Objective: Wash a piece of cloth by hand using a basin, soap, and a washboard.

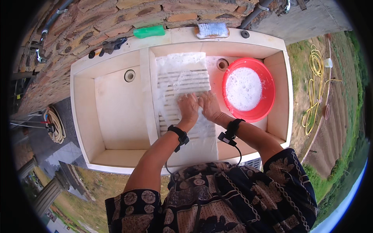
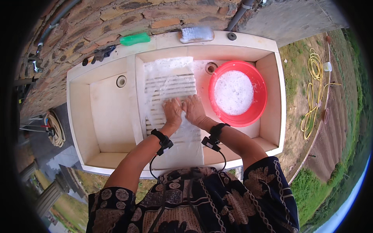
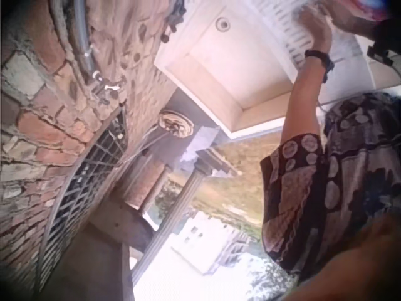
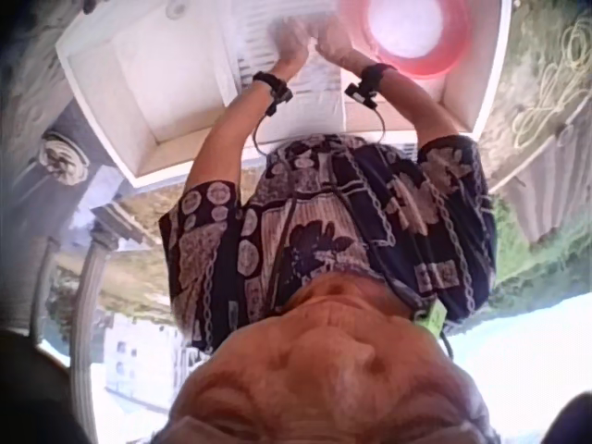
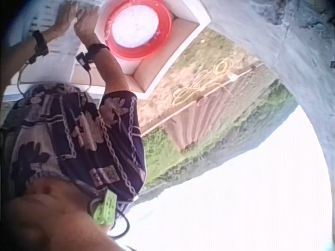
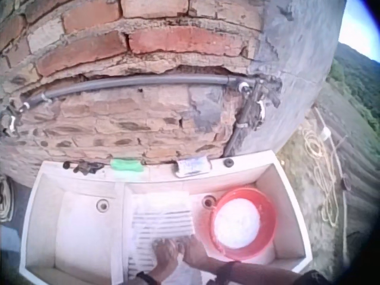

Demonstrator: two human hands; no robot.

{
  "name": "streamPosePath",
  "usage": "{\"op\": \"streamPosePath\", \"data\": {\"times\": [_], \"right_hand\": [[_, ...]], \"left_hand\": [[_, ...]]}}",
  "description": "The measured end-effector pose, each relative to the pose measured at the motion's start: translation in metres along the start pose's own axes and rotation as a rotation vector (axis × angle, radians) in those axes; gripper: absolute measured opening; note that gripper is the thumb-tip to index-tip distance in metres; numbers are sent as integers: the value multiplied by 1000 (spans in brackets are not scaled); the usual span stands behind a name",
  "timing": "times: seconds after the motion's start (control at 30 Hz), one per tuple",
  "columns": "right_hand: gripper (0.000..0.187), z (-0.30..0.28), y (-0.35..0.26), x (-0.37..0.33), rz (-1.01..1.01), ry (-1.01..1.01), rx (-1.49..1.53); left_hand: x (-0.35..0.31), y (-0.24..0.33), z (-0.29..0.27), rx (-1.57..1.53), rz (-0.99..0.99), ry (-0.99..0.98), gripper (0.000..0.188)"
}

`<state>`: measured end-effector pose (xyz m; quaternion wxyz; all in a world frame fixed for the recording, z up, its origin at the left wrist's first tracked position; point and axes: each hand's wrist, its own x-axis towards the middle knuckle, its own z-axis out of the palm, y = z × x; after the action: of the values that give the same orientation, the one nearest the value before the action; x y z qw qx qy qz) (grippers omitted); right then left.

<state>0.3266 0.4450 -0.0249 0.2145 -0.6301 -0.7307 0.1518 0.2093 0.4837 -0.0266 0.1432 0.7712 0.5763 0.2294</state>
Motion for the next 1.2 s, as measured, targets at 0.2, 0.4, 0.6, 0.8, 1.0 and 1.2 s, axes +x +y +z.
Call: {"op": "streamPosePath", "data": {"times": [0.2, 0.4, 0.6, 0.8, 1.0, 1.2], "right_hand": [[12, 4, 5, -4, 268, 173, -23], [14, -35, -13, -29, -64, 164, -171], [14, -37, -56, -121, -162, 36, 15], [17, -29, -40, -94, -235, 54, 9], [17, -11, -19, -44, -45, -155, 19], [23, 1, -15, 3, 234, -142, -33]], "left_hand": [[9, 13, 18, 108, 63, 55, 33], [-20, 29, -16, -314, -168, 28, 42], [-137, 40, -51, -453, -237, -53, 42], [-113, 28, -36, -313, -82, -23, 33], [-62, 13, -9, -168, -135, 82, 42], [-7, 4, 7, 67, -188, 64, 54]]}}
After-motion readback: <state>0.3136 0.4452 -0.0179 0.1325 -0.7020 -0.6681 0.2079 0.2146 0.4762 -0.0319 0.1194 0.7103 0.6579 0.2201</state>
